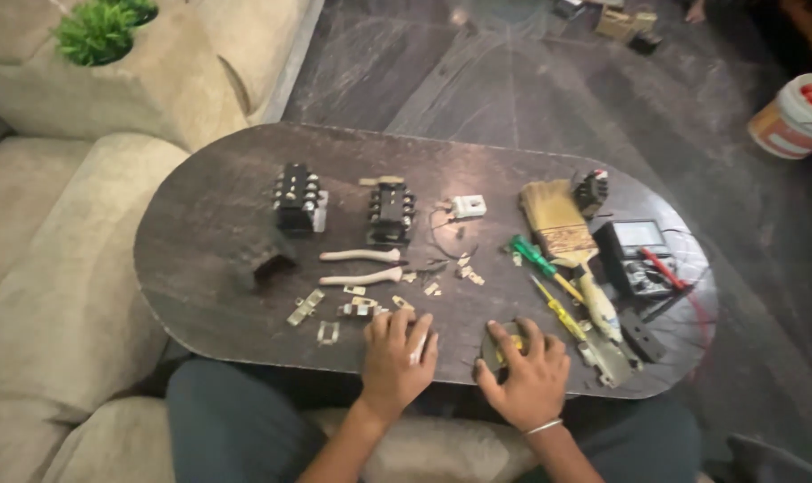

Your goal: The person rubs a metal contact against a circular abrasive disc by hand, then places it on the table. They repeat this process for several other metal contacts, picking them up one at a time and rubbing them against the disc.

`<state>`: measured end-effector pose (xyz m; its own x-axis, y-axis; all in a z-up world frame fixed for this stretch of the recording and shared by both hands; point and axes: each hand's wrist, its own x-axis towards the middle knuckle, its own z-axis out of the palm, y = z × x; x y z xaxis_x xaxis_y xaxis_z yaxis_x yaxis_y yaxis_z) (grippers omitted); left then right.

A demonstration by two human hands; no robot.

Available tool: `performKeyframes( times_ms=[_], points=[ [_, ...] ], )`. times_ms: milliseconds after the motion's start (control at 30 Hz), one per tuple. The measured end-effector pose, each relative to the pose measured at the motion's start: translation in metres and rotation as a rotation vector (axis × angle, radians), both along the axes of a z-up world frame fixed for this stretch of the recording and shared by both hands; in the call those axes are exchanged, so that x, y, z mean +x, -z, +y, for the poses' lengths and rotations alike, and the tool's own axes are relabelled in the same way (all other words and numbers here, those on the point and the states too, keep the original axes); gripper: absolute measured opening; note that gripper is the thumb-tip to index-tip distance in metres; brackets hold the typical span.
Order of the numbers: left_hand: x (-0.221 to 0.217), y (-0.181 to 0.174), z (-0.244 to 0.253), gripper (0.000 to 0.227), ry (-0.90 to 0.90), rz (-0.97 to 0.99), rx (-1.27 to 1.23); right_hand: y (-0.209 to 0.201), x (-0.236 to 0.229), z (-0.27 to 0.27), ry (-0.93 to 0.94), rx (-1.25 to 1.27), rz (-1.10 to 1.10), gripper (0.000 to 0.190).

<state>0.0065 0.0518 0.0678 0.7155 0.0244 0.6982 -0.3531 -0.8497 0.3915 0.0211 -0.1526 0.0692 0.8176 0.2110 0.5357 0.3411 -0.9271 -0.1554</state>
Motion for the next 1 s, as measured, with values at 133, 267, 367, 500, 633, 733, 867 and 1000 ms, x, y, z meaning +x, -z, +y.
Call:
performKeyframes(
  times_ms=[133, 267, 367, 500, 633, 733, 867, 1000],
  points=[
    [-0.002, -0.002, 0.001, 0.034, -0.042, 0.026, -0.035, 0.002, -0.003, 0.001, -0.004, 0.015, 0.002, 0.058],
    [0.008, -0.003, 0.002, 0.035, 0.017, 0.043, 0.01, -0.003, 0.002, 0.001, 0.0, 0.029, 0.052, 0.059],
    [0.027, 0.002, -0.006, 0.037, 0.121, 0.045, 0.063, -0.008, 0.017, -0.004, -0.061, 0.083, 0.196, 0.062],
    [0.06, 0.005, -0.026, 0.043, 0.171, 0.128, 0.173, -0.008, 0.044, -0.008, -0.112, 0.148, 0.184, 0.065],
    [0.075, -0.001, -0.036, 0.05, 0.125, 0.266, 0.277, -0.005, 0.049, -0.006, -0.111, 0.157, 0.098, 0.06],
    [0.072, 0.001, -0.039, 0.046, 0.165, 0.267, 0.318, -0.001, 0.041, -0.011, -0.122, 0.157, 0.085, 0.06],
    [0.052, 0.003, -0.036, 0.045, 0.208, 0.295, 0.287, -0.001, 0.041, -0.012, -0.141, 0.194, 0.08, 0.062],
    [0.038, 0.009, -0.029, 0.032, 0.211, 0.232, 0.2, -0.002, 0.032, -0.014, -0.195, 0.185, 0.047, 0.065]
  ],
)
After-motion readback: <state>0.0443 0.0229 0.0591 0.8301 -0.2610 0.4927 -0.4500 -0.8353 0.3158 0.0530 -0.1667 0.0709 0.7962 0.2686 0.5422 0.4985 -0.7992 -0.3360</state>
